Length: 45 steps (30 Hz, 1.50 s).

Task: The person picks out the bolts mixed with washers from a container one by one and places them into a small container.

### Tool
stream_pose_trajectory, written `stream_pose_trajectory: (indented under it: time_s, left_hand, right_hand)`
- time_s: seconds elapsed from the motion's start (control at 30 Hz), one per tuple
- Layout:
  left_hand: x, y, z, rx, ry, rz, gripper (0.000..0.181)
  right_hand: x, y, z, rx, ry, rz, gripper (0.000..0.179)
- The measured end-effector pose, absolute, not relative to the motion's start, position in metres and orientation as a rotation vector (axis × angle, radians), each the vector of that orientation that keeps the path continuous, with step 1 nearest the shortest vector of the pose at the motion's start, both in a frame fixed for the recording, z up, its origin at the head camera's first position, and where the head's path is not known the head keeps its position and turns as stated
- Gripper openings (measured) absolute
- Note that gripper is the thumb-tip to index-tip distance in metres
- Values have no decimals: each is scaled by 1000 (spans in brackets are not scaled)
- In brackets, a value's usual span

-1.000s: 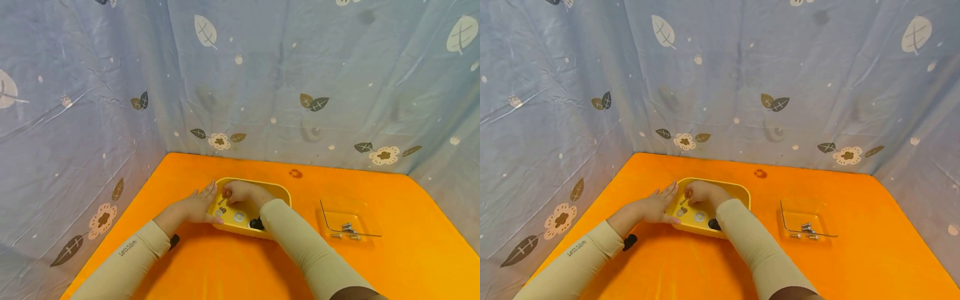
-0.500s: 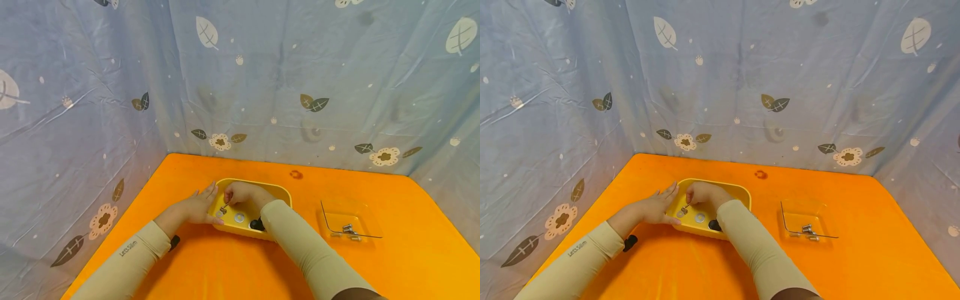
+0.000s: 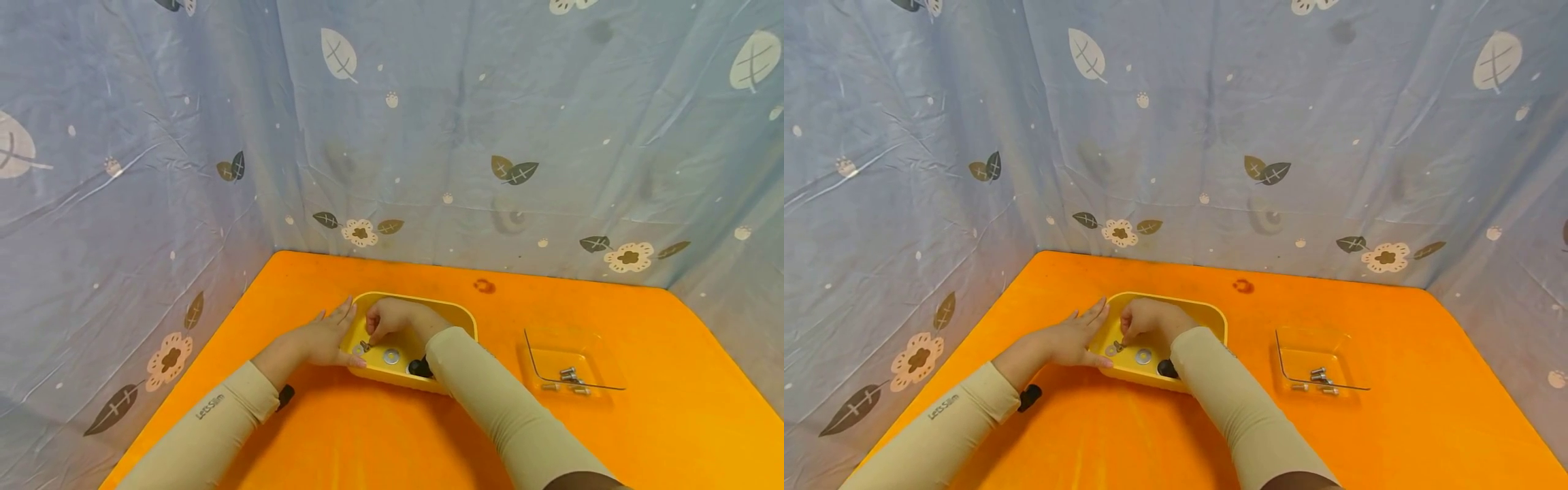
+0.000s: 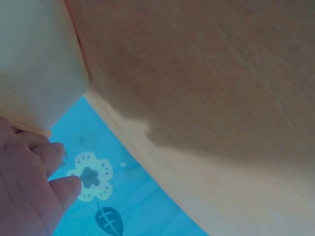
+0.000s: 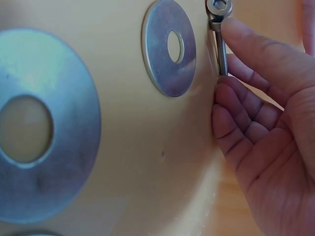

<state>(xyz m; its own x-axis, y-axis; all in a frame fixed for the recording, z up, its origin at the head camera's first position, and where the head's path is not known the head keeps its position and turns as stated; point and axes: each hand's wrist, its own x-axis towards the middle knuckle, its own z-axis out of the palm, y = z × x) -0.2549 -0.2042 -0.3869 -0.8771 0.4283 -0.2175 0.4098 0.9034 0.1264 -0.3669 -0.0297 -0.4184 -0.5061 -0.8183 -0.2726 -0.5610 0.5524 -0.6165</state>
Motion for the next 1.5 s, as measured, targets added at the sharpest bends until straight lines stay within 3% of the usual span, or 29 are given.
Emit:
stream_pose_trajectory:
  time_s: [0.23, 0.53, 0.77, 0.97, 1.17, 1.5]
  left_hand:
    - [-254, -206, -391, 644, 2824, 141, 118]
    - [-258, -208, -392, 646, 2832, 131, 118]
    - [-258, -209, -392, 648, 2827, 129, 118]
    - [-258, -208, -392, 642, 2824, 147, 117]
    - [-257, -207, -392, 644, 2827, 145, 117]
    - [-255, -207, -395, 664, 2842, 136, 116]
  right_hand:
    - [-364, -29, -418, -1124, 2254, -591, 6]
    - [-363, -31, -415, -1119, 2236, -576, 19]
    - [-360, -33, -413, -1125, 2264, -496, 11]
    - [-360, -31, -412, -1103, 2295, -503, 17]
    - [-361, -31, -415, -1150, 2324, -507, 8]
    - [-361, -30, -419, -1143, 2375, -559, 11]
